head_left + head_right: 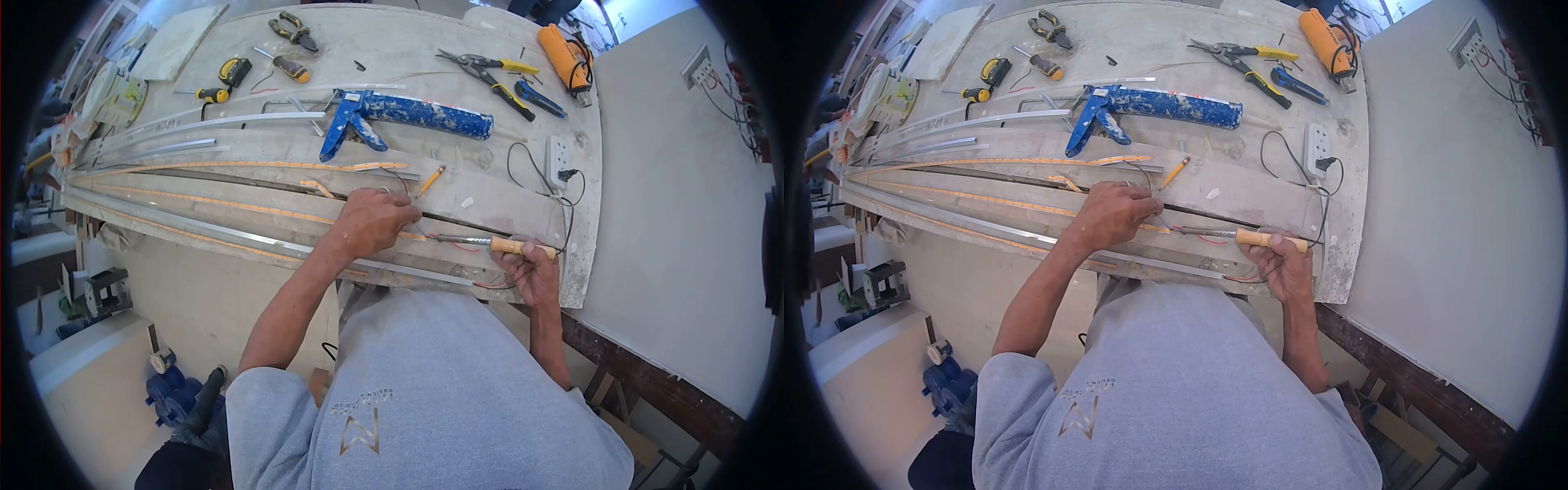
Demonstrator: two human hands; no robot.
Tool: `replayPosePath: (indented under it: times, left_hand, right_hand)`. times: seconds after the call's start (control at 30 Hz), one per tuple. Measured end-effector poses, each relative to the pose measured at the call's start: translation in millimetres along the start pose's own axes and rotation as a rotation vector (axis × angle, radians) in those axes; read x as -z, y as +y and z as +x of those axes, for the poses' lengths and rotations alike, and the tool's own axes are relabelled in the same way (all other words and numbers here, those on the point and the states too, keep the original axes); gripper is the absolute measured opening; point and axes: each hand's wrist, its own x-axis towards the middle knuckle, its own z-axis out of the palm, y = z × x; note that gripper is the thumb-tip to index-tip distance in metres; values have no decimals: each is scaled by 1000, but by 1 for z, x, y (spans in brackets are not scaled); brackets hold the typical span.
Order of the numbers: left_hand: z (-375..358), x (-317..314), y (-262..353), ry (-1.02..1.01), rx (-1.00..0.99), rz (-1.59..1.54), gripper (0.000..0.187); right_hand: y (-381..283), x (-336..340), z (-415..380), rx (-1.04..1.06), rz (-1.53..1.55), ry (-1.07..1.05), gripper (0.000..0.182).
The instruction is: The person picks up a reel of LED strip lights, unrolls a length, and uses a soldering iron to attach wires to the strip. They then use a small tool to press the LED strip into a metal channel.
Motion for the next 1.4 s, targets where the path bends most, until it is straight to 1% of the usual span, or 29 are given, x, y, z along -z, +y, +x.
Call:
replayPosePath:
  times: [0.2,0.27,0.4,0.47,0.53,0.57,0.63,0.67,0.73,0.77,0.83,0.87,0.9,0.97,1.0,1.1,1.17,1.27,1.33,1.4]
  left_hand:
    - [1,1,0,13,-8,-2,13]
    - [2,2,0,10,-19,-9,12]
    - [1,10,2,21,10,-97,11]
    - [-1,19,5,8,10,-136,11]
    - [-9,37,18,190,45,-177,9]
    - [-15,42,28,177,39,-174,9]
    - [-32,49,47,300,182,-236,11]
    - [-41,46,56,292,179,-229,11]
    - [-57,35,75,384,342,-290,16]
    - [-67,27,80,377,341,-283,16]
    - [-84,4,86,361,557,-510,15]
    - [-88,-4,91,349,626,-604,11]
    - [-91,-12,94,350,624,-594,11]
    - [-93,-22,102,436,761,-978,11]
    - [-89,-21,109,472,810,-1076,12]
    - [-87,-19,111,474,811,-1110,11]
    - [-83,-19,111,497,798,-1087,11]
    - [-80,-20,107,530,772,-1069,10]
    - [-76,-19,106,535,745,-1074,9]
    - [-71,-18,107,539,764,-1021,8]
  right_hand:
    - [2,7,1,-3,-36,-16,23]
    - [4,13,0,-23,103,-30,26]
    - [4,14,-2,-4,164,-69,29]
    - [3,9,-5,-1,193,-67,18]
    - [3,10,-6,21,217,-59,18]
    - [4,11,-6,32,227,-64,18]
    - [7,17,-5,34,255,-84,19]
    - [8,19,-4,36,271,-111,20]
    - [7,17,-4,40,281,-129,21]
    - [7,16,-4,44,280,-148,22]
    - [7,18,-2,39,310,-153,23]
    - [7,19,-3,35,331,-159,24]
    - [6,19,-4,37,339,-164,24]
    - [2,16,-5,62,318,-171,25]
    - [1,14,-5,66,324,-178,25]
    - [-5,12,-8,100,340,-177,27]
    - [-8,11,-8,129,209,-178,33]
    - [-11,13,-10,170,141,-172,35]
    - [-12,15,-11,198,104,-170,34]
    - [-15,17,-14,225,63,-158,33]
